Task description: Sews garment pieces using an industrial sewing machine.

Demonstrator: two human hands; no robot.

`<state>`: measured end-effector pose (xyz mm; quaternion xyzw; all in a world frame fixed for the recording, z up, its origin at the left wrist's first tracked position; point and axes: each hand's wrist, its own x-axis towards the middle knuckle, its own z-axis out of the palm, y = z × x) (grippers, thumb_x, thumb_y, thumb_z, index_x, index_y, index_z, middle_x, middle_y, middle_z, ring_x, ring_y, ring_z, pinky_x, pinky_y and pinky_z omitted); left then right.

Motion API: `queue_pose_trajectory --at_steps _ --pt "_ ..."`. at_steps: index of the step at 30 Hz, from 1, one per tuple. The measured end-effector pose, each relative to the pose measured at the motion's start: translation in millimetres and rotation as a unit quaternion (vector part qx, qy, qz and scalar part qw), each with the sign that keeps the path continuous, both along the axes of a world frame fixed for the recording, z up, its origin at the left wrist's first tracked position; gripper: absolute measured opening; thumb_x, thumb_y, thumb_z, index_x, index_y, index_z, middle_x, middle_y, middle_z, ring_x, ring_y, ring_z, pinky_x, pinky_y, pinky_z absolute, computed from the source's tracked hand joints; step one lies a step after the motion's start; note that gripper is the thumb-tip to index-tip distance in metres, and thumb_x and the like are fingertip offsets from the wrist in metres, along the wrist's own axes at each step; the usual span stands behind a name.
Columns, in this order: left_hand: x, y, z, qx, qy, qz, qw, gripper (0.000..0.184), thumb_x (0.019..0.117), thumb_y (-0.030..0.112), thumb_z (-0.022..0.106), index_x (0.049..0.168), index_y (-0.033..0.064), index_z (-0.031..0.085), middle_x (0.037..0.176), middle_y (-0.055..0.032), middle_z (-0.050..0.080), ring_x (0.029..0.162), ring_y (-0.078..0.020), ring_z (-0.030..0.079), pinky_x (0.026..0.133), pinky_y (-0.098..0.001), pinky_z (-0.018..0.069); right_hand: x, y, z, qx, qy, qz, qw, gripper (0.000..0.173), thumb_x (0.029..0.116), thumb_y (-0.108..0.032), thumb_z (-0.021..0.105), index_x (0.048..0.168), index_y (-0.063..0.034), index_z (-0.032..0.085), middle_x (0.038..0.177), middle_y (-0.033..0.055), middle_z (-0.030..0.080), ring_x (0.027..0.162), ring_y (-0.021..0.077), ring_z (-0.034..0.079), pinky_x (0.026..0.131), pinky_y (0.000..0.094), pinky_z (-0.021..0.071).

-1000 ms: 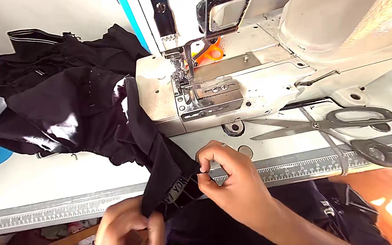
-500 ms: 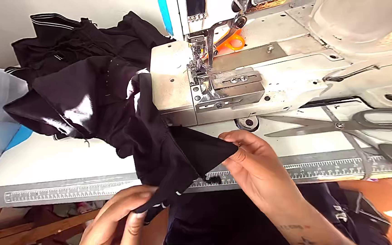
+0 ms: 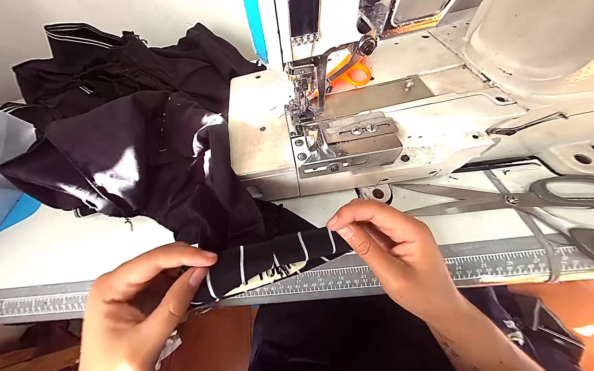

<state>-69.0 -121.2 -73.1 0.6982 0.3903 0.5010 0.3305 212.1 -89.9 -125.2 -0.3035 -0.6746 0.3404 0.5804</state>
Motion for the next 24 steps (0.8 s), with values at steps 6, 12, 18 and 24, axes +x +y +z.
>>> queue_pose_trajectory --at_steps 6,12,18,24 --pt "5 -16 2 0.103 0.227 0.111 0.962 0.032 0.0907 0.038 0.078 0.114 0.0161 0.079 0.083 0.0020 0.056 0.079 0.0042 0.050 0.069 -0.0085 0.0383 -6 1 -9 0.066 -0.050 -0.015 0.996 0.022 0.0944 -0.030 0.074 0.115 -0.0238 0.077 0.095 -0.0051 0.063 0.089 -0.0038 0.061 0.077 0.0087 0.0515" --pt "19 -15 -3 0.157 0.310 0.204 0.915 0.027 0.1013 0.025 0.063 0.111 0.0057 0.080 0.083 -0.0089 0.056 0.080 -0.0043 0.050 0.071 -0.0118 0.0367 -18 -7 -13 0.104 -0.137 -0.102 0.980 0.022 0.1023 -0.026 0.062 0.114 -0.0177 0.079 0.094 0.0024 0.065 0.089 0.0021 0.060 0.079 0.0107 0.0468" --pt "32 27 -11 0.198 0.109 0.150 0.963 0.026 0.1094 0.029 0.048 0.107 0.0209 0.072 0.113 0.0092 0.076 0.118 -0.0078 0.067 0.107 -0.0279 0.0509 -38 -18 -12 0.085 -0.096 -0.081 0.988 0.022 0.1013 -0.020 0.062 0.097 -0.0029 0.075 0.078 0.0075 0.072 0.074 0.0086 0.066 0.070 0.0163 0.0508" --pt "74 74 41 0.320 0.302 0.258 0.860 0.024 0.1032 0.010 0.054 0.103 -0.0045 0.073 0.089 -0.0146 0.071 0.082 -0.0166 0.066 0.072 -0.0309 0.0501 -45 -22 21 -0.144 0.065 0.062 0.985 0.024 0.1052 -0.012 0.054 0.097 0.0025 0.070 0.072 0.0001 0.069 0.057 -0.0045 0.057 0.053 0.0119 0.0474"
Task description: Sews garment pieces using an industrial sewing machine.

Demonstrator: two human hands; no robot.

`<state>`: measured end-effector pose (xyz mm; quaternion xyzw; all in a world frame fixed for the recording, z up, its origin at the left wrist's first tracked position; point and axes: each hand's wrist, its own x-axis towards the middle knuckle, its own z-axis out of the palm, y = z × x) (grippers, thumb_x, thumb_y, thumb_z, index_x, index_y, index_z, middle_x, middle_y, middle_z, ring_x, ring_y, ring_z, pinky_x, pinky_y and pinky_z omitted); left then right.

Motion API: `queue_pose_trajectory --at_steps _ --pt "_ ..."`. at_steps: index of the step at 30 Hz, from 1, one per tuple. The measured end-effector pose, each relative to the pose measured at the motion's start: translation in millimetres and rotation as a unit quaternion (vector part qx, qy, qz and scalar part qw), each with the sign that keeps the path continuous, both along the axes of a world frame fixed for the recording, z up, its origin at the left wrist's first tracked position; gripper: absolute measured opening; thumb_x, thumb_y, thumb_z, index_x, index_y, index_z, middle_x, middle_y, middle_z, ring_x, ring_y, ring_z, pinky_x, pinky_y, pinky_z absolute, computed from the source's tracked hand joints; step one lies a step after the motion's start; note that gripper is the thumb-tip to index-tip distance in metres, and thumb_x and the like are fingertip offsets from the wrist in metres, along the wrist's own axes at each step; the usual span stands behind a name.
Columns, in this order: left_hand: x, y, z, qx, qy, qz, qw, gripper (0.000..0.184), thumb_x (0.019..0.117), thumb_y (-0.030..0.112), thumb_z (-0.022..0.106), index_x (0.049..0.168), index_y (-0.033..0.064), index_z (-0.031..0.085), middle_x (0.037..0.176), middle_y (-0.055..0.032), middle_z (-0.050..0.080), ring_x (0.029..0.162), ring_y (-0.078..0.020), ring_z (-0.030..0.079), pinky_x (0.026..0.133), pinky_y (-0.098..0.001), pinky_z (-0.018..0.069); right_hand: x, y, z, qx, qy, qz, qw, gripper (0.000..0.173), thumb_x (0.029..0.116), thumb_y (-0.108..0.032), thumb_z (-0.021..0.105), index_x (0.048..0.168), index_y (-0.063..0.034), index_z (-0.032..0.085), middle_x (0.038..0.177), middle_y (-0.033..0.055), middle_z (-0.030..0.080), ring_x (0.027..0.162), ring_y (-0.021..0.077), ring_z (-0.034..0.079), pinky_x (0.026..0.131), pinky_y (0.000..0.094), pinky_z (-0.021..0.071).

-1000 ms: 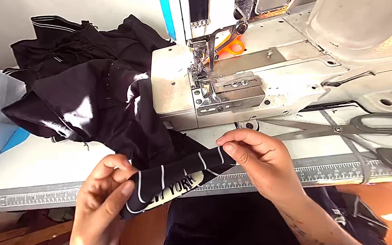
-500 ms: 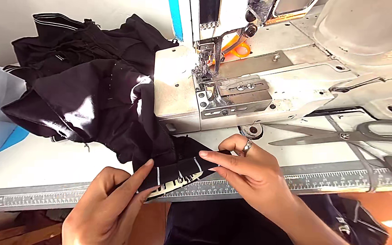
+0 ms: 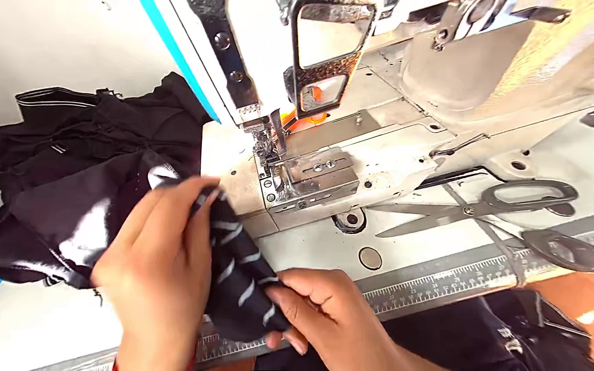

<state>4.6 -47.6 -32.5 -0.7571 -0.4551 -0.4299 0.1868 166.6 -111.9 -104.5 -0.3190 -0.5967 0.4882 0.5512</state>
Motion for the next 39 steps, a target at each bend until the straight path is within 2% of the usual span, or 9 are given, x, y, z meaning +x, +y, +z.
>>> queue_pose_trajectory --at_steps 4,8,11,20,24,27,29,33,39 --pt "15 55 12 -0.168 0.108 0.049 0.979 0.020 0.1010 0.018 0.063 0.101 0.0029 0.076 0.101 -0.0200 0.073 0.086 -0.0429 0.070 0.065 -0.0652 0.0508 -2 14 5 -0.040 0.083 -0.030 0.995 0.025 0.1074 -0.015 0.050 0.098 -0.0007 0.068 0.071 -0.0068 0.066 0.055 -0.0071 0.054 0.050 0.0105 0.0440" --pt "19 103 24 -0.295 0.030 -0.054 0.953 0.015 0.0909 0.019 0.072 0.087 0.0057 0.075 0.074 -0.0056 0.065 0.070 -0.0167 0.058 0.066 -0.0440 0.0444 -6 22 3 -0.011 0.122 -0.097 0.988 0.024 0.1067 -0.011 0.050 0.096 0.0008 0.068 0.071 -0.0058 0.066 0.057 -0.0058 0.057 0.052 0.0109 0.0473" --pt "28 114 31 -0.354 -0.013 -0.082 0.931 0.014 0.0867 0.007 0.074 0.100 0.0048 0.069 0.091 -0.0015 0.067 0.087 -0.0034 0.060 0.081 -0.0291 0.0483 -6 25 1 0.005 0.122 -0.138 0.983 0.024 0.1064 -0.010 0.050 0.094 0.0009 0.067 0.072 -0.0050 0.067 0.057 -0.0059 0.057 0.053 0.0106 0.0476" --pt "31 126 23 -0.295 -0.004 -0.088 0.951 0.026 0.0863 0.010 0.076 0.109 0.0009 0.068 0.101 -0.0055 0.068 0.097 -0.0044 0.061 0.089 -0.0271 0.0470 0 37 6 -0.074 0.089 -0.131 0.985 0.026 0.1062 -0.011 0.052 0.085 -0.0041 0.067 0.068 -0.0048 0.067 0.055 -0.0044 0.056 0.052 0.0108 0.0456" --pt "7 81 26 -0.129 0.031 -0.100 0.986 0.020 0.0976 0.012 0.064 0.102 -0.0061 0.071 0.099 -0.0227 0.071 0.091 -0.0349 0.069 0.081 -0.0555 0.0537 10 38 14 -0.098 0.078 -0.094 0.988 0.026 0.1058 -0.015 0.055 0.085 -0.0060 0.068 0.066 -0.0065 0.067 0.052 -0.0039 0.057 0.049 0.0120 0.0466" --pt "-17 7 -17 -0.035 0.002 -0.246 0.969 0.029 0.1092 0.028 0.043 0.087 0.0157 0.058 0.085 0.0022 0.061 0.083 -0.0055 0.061 0.078 -0.0222 0.0499 20 35 24 -0.105 0.090 -0.053 0.989 0.026 0.1052 -0.015 0.054 0.085 -0.0080 0.069 0.064 -0.0093 0.066 0.048 -0.0072 0.053 0.043 0.0101 0.0417" --pt "5 -17 -56 -0.030 -0.010 -0.319 0.947 0.030 0.1061 0.019 0.046 0.080 0.0134 0.058 0.076 -0.0019 0.060 0.077 -0.0127 0.060 0.076 -0.0239 0.0501 21 35 33 -0.100 0.090 -0.043 0.990 0.026 0.1041 -0.014 0.055 0.084 -0.0086 0.070 0.060 -0.0103 0.063 0.046 -0.0083 0.050 0.042 0.0094 0.0396" --pt "42 -7 -79 0.041 -0.064 -0.074 0.994 0.018 0.1010 0.023 0.054 0.089 0.0091 0.057 0.083 -0.0051 0.055 0.085 -0.0119 0.055 0.082 -0.0202 0.0424 13 37 45 -0.086 0.095 -0.053 0.990 0.029 0.1022 -0.010 0.055 0.077 -0.0089 0.070 0.056 -0.0088 0.060 0.045 -0.0083 0.050 0.042 0.0087 0.0388" --pt "62 15 -55 0.039 -0.070 -0.024 0.996 0.032 0.0863 0.022 0.060 0.059 0.0054 0.057 0.056 -0.0076 0.058 0.057 -0.0133 0.059 0.055 -0.0255 0.0430 14 41 50 -0.064 0.093 -0.076 0.991 0.031 0.1025 -0.010 0.056 0.074 -0.0087 0.069 0.054 -0.0063 0.060 0.043 -0.0065 0.048 0.041 0.0095 0.0375"
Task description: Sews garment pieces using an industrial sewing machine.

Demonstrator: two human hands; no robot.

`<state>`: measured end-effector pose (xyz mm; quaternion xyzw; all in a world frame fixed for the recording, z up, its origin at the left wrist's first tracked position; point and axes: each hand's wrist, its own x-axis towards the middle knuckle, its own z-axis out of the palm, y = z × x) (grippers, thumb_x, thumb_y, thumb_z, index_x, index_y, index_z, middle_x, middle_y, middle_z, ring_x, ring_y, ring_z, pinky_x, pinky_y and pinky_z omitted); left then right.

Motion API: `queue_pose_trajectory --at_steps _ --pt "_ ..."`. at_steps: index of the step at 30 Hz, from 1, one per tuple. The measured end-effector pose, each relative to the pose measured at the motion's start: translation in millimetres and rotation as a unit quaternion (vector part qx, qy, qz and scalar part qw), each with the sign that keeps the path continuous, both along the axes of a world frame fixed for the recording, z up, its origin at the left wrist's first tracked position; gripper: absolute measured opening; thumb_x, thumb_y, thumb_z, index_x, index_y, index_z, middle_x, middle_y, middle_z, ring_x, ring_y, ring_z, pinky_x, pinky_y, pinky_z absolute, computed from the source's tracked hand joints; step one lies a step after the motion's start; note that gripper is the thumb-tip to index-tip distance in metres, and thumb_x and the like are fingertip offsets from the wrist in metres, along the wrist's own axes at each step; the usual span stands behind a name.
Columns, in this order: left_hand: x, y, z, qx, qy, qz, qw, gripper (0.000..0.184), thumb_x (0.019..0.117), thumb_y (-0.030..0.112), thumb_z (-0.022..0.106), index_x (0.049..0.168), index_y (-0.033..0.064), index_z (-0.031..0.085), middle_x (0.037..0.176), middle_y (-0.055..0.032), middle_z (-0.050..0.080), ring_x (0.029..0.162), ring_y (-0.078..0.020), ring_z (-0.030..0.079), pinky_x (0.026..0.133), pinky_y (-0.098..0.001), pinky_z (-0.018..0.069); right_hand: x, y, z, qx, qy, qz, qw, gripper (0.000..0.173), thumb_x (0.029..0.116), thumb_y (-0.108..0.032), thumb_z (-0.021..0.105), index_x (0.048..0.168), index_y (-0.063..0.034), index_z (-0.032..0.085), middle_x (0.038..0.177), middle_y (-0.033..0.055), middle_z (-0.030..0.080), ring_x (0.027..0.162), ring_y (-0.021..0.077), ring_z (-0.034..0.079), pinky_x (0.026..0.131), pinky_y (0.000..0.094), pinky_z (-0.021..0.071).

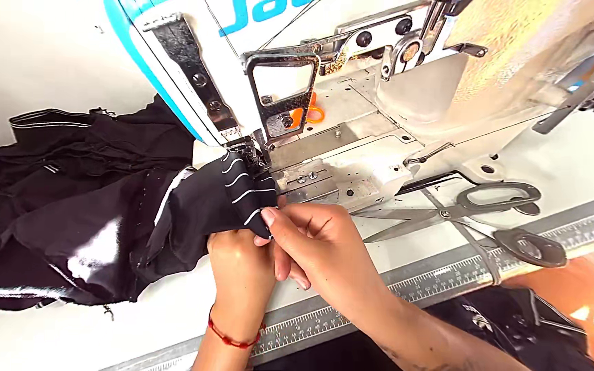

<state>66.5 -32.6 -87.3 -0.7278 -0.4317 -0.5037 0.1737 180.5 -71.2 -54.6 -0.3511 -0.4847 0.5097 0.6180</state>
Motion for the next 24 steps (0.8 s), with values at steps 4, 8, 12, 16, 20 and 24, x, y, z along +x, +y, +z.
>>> queue_pose_trajectory --at_steps 4,8,12,16,20,24 --pt "-7 -2 -7 0.015 0.030 -0.029 0.999 0.035 0.0912 0.020 0.059 0.058 0.0078 0.055 0.055 -0.0054 0.055 0.056 -0.0112 0.058 0.054 -0.0223 0.0428 4 -5 -5 0.014 -0.010 0.000 1.000 0.030 0.1024 -0.011 0.055 0.076 -0.0084 0.069 0.056 -0.0065 0.060 0.045 -0.0069 0.050 0.042 0.0092 0.0389" --pt "-49 -9 -16 0.053 0.108 -0.045 0.992 0.036 0.1014 0.025 0.057 0.069 0.0112 0.061 0.065 -0.0037 0.059 0.068 -0.0143 0.059 0.065 -0.0239 0.0436 2 -9 -18 -0.012 -0.036 0.039 0.999 0.028 0.1030 -0.012 0.055 0.080 -0.0079 0.070 0.059 -0.0109 0.060 0.048 -0.0100 0.048 0.045 0.0083 0.0378" --pt "-76 -32 20 0.033 0.190 -0.156 0.969 0.019 0.1070 0.025 0.051 0.109 0.0131 0.067 0.097 -0.0036 0.070 0.079 -0.0152 0.064 0.070 -0.0262 0.0492 15 -2 -23 -0.059 -0.068 0.080 0.993 0.030 0.1056 -0.016 0.052 0.083 -0.0091 0.071 0.062 -0.0095 0.064 0.047 -0.0088 0.048 0.044 0.0092 0.0377" --pt "-81 0 82 -0.001 0.329 -0.194 0.924 0.026 0.1028 0.015 0.051 0.114 0.0109 0.075 0.109 -0.0064 0.076 0.074 -0.0181 0.068 0.056 -0.0324 0.0487 36 -2 -22 0.057 -0.279 0.044 0.957 0.037 0.1074 -0.026 0.048 0.089 -0.0084 0.075 0.065 -0.0098 0.064 0.048 -0.0091 0.047 0.044 0.0098 0.0379" --pt "-65 39 97 -0.018 0.433 -0.240 0.868 0.031 0.0979 0.009 0.049 0.112 0.0083 0.077 0.113 -0.0074 0.074 0.070 -0.0207 0.067 0.049 -0.0343 0.0470 57 7 -2 0.278 -0.457 -0.153 0.831 0.022 0.0944 -0.024 0.057 0.088 -0.0172 0.077 0.075 -0.0096 0.065 0.067 -0.0040 0.057 0.056 0.0132 0.0451" --pt "-69 53 106 -0.029 0.425 -0.285 0.859 0.027 0.1002 0.013 0.048 0.096 0.0068 0.074 0.106 -0.0074 0.075 0.082 -0.0192 0.072 0.059 -0.0346 0.0552 58 32 7 0.339 -0.555 -0.072 0.756 0.026 0.0869 -0.023 0.065 0.108 -0.0156 0.078 0.126 0.0013 0.070 0.124 0.0233 0.060 0.100 0.0448 0.0455"
